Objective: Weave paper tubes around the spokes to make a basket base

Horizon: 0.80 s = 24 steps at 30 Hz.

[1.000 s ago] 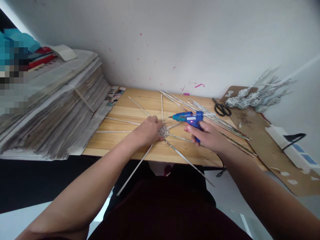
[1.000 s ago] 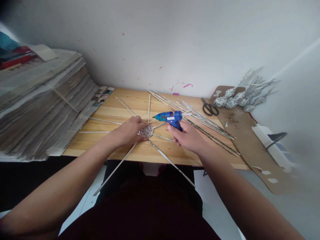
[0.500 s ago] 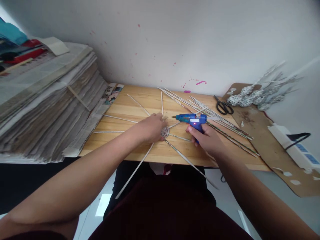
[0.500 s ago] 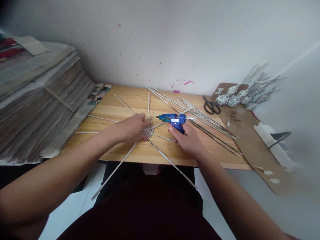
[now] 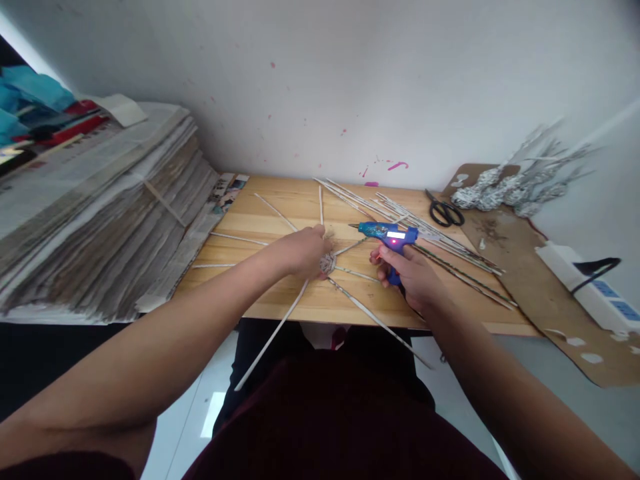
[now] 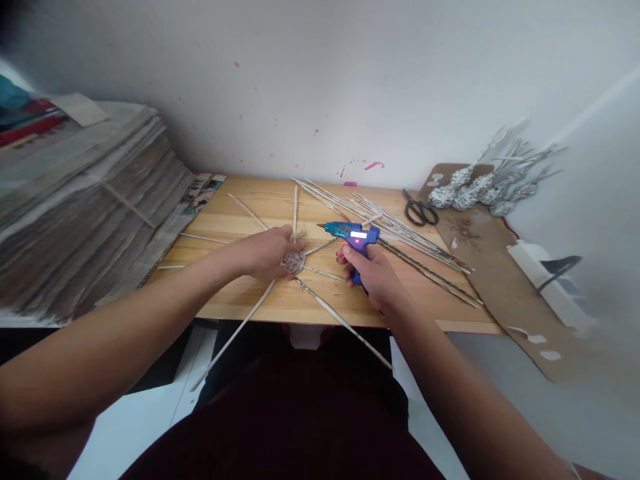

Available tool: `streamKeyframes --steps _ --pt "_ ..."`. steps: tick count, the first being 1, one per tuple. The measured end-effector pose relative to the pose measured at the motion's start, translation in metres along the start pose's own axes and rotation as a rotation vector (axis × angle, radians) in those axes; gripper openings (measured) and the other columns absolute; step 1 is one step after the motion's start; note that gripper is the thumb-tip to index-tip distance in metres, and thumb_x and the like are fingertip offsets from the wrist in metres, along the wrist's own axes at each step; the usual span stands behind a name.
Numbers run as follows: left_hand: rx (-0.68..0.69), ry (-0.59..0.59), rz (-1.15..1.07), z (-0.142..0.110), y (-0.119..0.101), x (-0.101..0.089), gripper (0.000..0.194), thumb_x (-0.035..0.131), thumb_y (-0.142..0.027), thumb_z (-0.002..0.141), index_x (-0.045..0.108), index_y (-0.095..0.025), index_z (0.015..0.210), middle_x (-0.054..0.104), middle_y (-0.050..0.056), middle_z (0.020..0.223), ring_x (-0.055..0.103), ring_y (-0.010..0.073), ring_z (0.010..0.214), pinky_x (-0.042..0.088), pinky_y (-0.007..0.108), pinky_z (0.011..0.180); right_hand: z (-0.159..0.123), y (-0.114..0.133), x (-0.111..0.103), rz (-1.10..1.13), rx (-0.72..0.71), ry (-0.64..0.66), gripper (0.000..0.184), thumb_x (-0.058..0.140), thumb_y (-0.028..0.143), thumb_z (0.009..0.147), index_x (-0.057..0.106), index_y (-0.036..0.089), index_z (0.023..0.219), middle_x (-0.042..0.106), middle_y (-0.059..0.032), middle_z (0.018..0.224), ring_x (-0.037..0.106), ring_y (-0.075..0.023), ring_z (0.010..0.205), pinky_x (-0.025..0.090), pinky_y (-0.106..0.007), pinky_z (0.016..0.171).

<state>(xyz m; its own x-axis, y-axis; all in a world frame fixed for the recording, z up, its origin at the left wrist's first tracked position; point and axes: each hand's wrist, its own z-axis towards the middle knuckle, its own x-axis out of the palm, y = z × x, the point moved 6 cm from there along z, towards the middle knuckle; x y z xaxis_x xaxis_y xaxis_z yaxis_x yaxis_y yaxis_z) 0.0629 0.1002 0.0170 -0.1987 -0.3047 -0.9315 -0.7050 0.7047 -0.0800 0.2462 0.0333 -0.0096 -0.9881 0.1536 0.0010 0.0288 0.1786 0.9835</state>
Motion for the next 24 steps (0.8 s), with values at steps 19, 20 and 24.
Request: streamKeyframes --steps 19,20,24 --pt "-0.027 -0.156 -0.050 -0.018 0.002 0.004 0.050 0.067 -0.047 0.088 0.061 -0.019 0.129 0.056 0.010 0.116 0.062 0.0249 0.104 0.049 0.032 0.094 0.000 -0.009 -0.005 0.114 0.019 0.041 0.038 0.081 0.050 0.071 0.066 0.017 0.081 0.063 -0.0018 0.081 0.053 -0.0092 0.059 0.043 -0.021 0.046" --pt "-0.016 -0.152 -0.054 -0.017 0.003 0.003 0.049 0.067 -0.048 0.087 0.062 -0.020 0.128 0.056 0.010 0.115 0.062 0.0247 0.102 0.049 0.032 0.092 0.000 -0.009 -0.005 0.111 0.020 0.041 0.037 0.081 0.050 0.071 0.067 0.017 0.081 0.064 -0.0021 0.082 0.053 -0.0093 0.059 0.043 -0.022 0.047" --pt "0.025 -0.156 -0.069 -0.015 0.005 0.003 0.045 0.068 -0.049 0.086 0.065 -0.021 0.122 0.056 0.009 0.112 0.062 0.0243 0.099 0.049 0.032 0.089 0.001 -0.010 -0.004 0.115 0.027 0.035 0.036 0.081 0.048 0.070 0.067 0.018 0.081 0.064 -0.0025 0.082 0.053 -0.0096 0.059 0.043 -0.022 0.046"
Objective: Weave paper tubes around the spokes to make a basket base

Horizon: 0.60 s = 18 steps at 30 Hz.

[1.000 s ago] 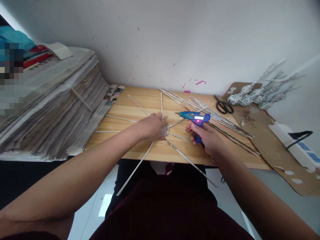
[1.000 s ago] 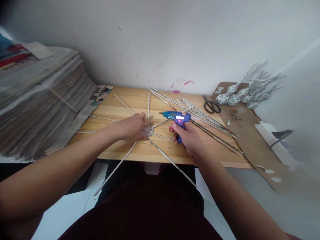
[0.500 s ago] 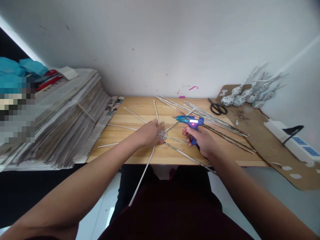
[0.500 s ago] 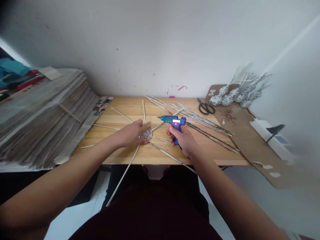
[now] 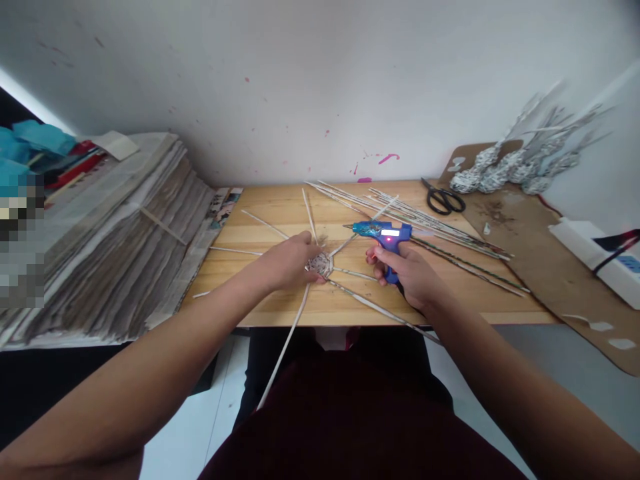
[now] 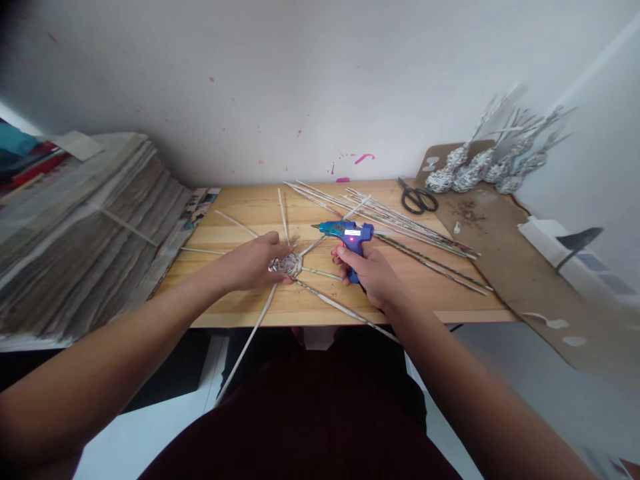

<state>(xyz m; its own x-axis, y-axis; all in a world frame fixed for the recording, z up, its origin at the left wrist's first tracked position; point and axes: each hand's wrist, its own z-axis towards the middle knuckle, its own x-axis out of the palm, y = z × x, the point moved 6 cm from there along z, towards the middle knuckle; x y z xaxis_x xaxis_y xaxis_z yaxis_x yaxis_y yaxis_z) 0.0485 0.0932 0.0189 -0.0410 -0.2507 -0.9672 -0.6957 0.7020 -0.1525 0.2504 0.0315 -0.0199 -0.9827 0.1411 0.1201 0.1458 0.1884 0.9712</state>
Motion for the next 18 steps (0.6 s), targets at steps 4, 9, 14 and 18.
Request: streamKeyframes --steps 4,9,14,18 --pt "0.008 -0.004 -0.001 -0.0004 0.0002 0.0033 0.057 0.067 -0.047 0.088 0.058 -0.019 0.137 0.055 0.011 0.118 0.060 0.0256 0.108 0.046 0.032 0.097 -0.0004 0.0006 0.0008 0.000 -0.005 0.006 0.034 0.081 0.047 0.071 0.067 0.017 0.081 0.064 -0.0023 0.081 0.054 -0.0096 0.058 0.043 -0.022 0.047" --pt "0.013 0.040 -0.018 0.0030 -0.0021 0.0022 0.061 0.068 -0.046 0.086 0.056 -0.020 0.140 0.055 0.012 0.122 0.059 0.0260 0.110 0.045 0.034 0.099 -0.0012 0.0009 0.0014 -0.018 0.005 0.018 0.032 0.081 0.045 0.072 0.068 0.017 0.082 0.064 -0.0022 0.081 0.054 -0.0093 0.058 0.044 -0.022 0.047" --pt "-0.034 0.081 -0.021 0.0085 0.0029 0.0009 0.073 0.070 -0.055 0.082 0.051 -0.028 0.146 0.051 0.010 0.123 0.059 0.0276 0.111 0.047 0.035 0.096 -0.0009 0.0030 0.0034 -0.077 0.015 0.019 0.032 0.081 0.044 0.073 0.066 0.018 0.081 0.066 -0.0025 0.081 0.056 -0.0098 0.059 0.045 -0.022 0.048" --pt "-0.055 0.055 -0.015 0.0066 0.0005 0.0019 0.074 0.071 -0.053 0.082 0.049 -0.027 0.148 0.051 0.010 0.123 0.059 0.0265 0.113 0.046 0.033 0.098 0.0003 0.0045 0.0060 -0.159 0.002 0.080 0.032 0.079 0.046 0.077 0.066 0.017 0.080 0.065 -0.0024 0.074 0.058 -0.0107 0.058 0.047 -0.022 0.049"
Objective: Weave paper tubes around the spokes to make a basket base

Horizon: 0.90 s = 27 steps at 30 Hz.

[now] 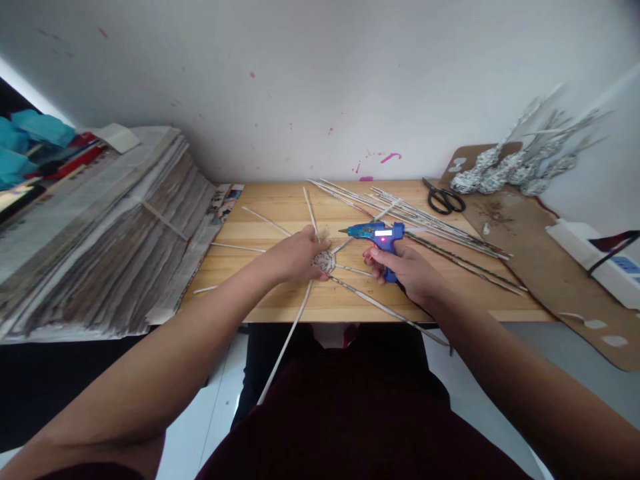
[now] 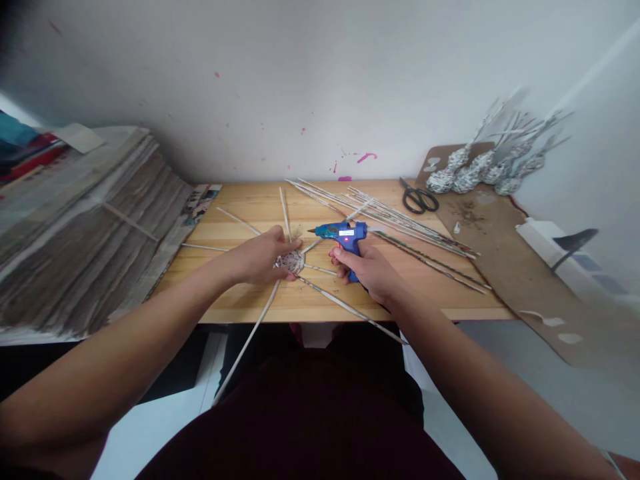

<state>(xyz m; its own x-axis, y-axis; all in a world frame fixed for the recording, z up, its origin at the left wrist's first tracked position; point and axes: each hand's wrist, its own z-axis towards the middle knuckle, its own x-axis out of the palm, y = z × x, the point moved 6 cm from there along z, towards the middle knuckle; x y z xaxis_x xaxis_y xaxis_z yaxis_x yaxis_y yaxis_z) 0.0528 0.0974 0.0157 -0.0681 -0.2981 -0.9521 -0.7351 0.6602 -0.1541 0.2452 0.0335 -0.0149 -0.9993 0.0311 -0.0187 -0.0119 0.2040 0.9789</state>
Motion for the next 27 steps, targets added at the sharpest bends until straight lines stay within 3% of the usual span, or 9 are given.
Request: streamKeyframes --steps 8,12,17,23,27 --pt "-0.052 -0.219 -0.036 -0.016 0.003 0.006 0.052 0.072 -0.047 0.085 0.061 -0.021 0.129 0.061 0.009 0.110 0.062 0.0241 0.102 0.048 0.031 0.090 0.005 0.007 0.008 -0.221 -0.012 0.074 0.034 0.073 0.051 0.084 0.063 0.019 0.080 0.067 -0.0041 0.075 0.063 -0.0137 0.058 0.052 -0.026 0.048" --pt "-0.038 -0.227 -0.053 -0.018 0.005 0.010 0.043 0.073 -0.045 0.086 0.065 -0.019 0.120 0.060 0.010 0.108 0.061 0.0235 0.100 0.048 0.032 0.091 0.008 0.012 0.015 -0.348 -0.050 0.076 0.033 0.070 0.052 0.086 0.063 0.021 0.082 0.068 -0.0044 0.078 0.064 -0.0149 0.059 0.050 -0.025 0.044" --pt "-0.011 -0.275 -0.062 -0.019 0.005 0.014 0.044 0.072 -0.044 0.087 0.064 -0.018 0.122 0.060 0.011 0.113 0.060 0.0243 0.106 0.047 0.034 0.098 0.012 0.012 0.017 -0.498 -0.113 0.087 0.036 0.062 0.056 0.090 0.062 0.021 0.081 0.068 -0.0030 0.074 0.064 -0.0147 0.057 0.045 -0.025 0.043" --pt "-0.062 -0.279 -0.106 -0.019 0.006 0.012 0.061 0.075 -0.043 0.085 0.054 -0.018 0.136 0.061 0.011 0.113 0.060 0.0251 0.107 0.047 0.034 0.097 0.014 0.011 0.016 -0.537 -0.117 0.083 0.037 0.061 0.058 0.091 0.062 0.021 0.083 0.069 -0.0023 0.074 0.065 -0.0152 0.056 0.044 -0.027 0.047" --pt "-0.057 -0.227 -0.096 -0.017 0.004 0.010 0.056 0.075 -0.043 0.084 0.060 -0.017 0.131 0.060 0.012 0.113 0.060 0.0252 0.104 0.047 0.033 0.094 0.014 0.009 0.015 -0.523 -0.112 0.083 0.039 0.061 0.060 0.090 0.061 0.022 0.082 0.068 -0.0017 0.073 0.065 -0.0152 0.057 0.043 -0.026 0.047"
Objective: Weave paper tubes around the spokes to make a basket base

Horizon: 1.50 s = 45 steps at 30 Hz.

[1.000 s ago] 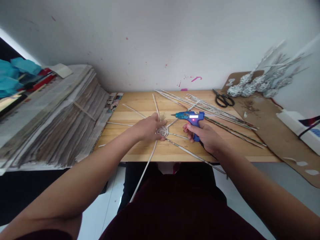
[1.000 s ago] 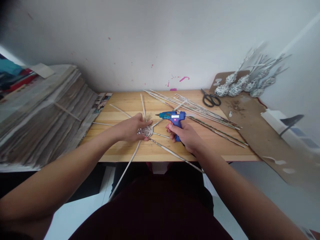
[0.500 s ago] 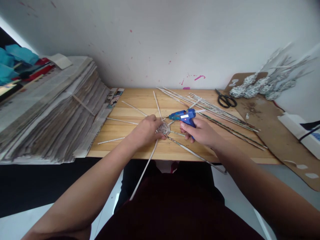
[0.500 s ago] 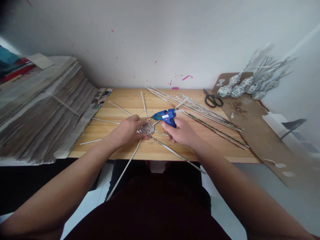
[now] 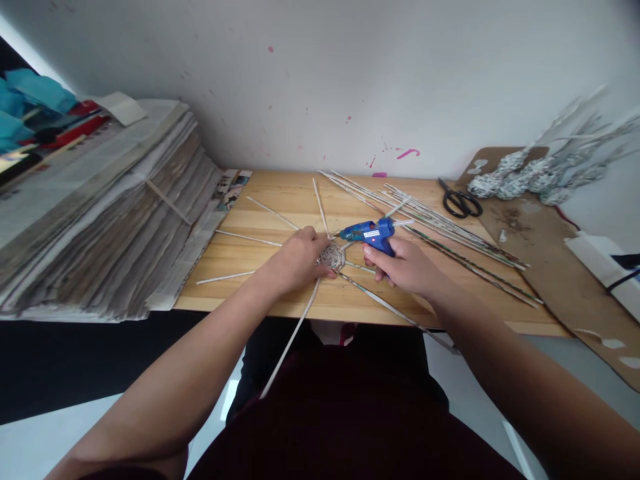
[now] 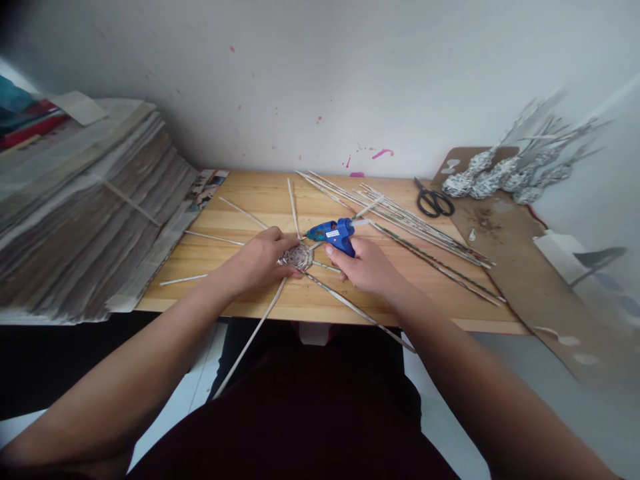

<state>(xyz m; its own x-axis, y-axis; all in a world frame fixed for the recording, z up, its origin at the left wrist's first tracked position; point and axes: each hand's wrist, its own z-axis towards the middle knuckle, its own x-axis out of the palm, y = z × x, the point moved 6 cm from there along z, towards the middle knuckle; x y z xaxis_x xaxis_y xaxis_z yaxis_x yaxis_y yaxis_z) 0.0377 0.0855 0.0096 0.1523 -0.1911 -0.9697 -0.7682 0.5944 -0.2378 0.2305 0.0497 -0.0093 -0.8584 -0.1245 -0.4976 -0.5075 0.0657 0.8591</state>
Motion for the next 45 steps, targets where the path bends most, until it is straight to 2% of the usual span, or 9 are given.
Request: streamKeyframes --steps 4,13,19,25,38,45 --pt "0.030 0.010 0.014 0.001 -0.001 0.001 0.051 0.073 -0.043 0.086 0.063 -0.018 0.128 0.057 0.012 0.117 0.058 0.0256 0.108 0.045 0.034 0.100 0.000 -0.002 0.000 -0.025 0.004 0.003 0.039 0.060 0.060 0.091 0.061 0.022 0.083 0.068 -0.0018 0.073 0.065 -0.0158 0.058 0.042 -0.027 0.047" --pt "0.047 -0.010 0.004 0.000 0.002 0.007 0.053 0.070 -0.044 0.088 0.060 -0.019 0.134 0.054 0.012 0.127 0.054 0.0267 0.117 0.041 0.036 0.108 0.000 0.004 0.000 -0.050 -0.028 -0.010 0.037 0.061 0.057 0.091 0.062 0.022 0.079 0.067 -0.0020 0.070 0.062 -0.0157 0.054 0.042 -0.029 0.048" --pt "0.046 -0.016 0.006 0.001 0.001 0.007 0.054 0.072 -0.044 0.086 0.062 -0.018 0.132 0.055 0.012 0.125 0.055 0.0266 0.115 0.043 0.036 0.107 -0.001 0.009 0.001 -0.105 -0.035 -0.009 0.037 0.058 0.055 0.092 0.058 0.022 0.077 0.065 -0.0014 0.067 0.063 -0.0163 0.055 0.042 -0.029 0.049" --pt "0.040 -0.027 -0.017 0.000 0.000 0.006 0.064 0.077 -0.040 0.083 0.058 -0.012 0.138 0.055 0.013 0.122 0.056 0.0262 0.114 0.043 0.034 0.106 -0.001 0.012 0.001 -0.181 0.020 0.013 0.037 0.054 0.056 0.093 0.056 0.021 0.078 0.065 -0.0015 0.066 0.064 -0.0170 0.056 0.043 -0.030 0.052" --pt "0.029 -0.037 -0.024 0.001 0.000 0.003 0.052 0.078 -0.040 0.082 0.064 -0.014 0.126 0.058 0.012 0.117 0.059 0.0245 0.107 0.046 0.034 0.099 -0.001 0.009 -0.002 -0.234 0.041 0.004 0.037 0.054 0.055 0.093 0.055 0.021 0.079 0.066 -0.0007 0.064 0.067 -0.0184 0.058 0.046 -0.030 0.056" --pt "0.035 -0.040 -0.012 0.001 -0.001 0.001 0.054 0.078 -0.039 0.083 0.063 -0.014 0.128 0.058 0.011 0.115 0.059 0.0243 0.105 0.046 0.033 0.098 -0.003 0.014 -0.002 -0.255 0.059 -0.012 0.034 0.055 0.053 0.092 0.056 0.021 0.079 0.065 -0.0006 0.062 0.066 -0.0184 0.056 0.046 -0.031 0.056"
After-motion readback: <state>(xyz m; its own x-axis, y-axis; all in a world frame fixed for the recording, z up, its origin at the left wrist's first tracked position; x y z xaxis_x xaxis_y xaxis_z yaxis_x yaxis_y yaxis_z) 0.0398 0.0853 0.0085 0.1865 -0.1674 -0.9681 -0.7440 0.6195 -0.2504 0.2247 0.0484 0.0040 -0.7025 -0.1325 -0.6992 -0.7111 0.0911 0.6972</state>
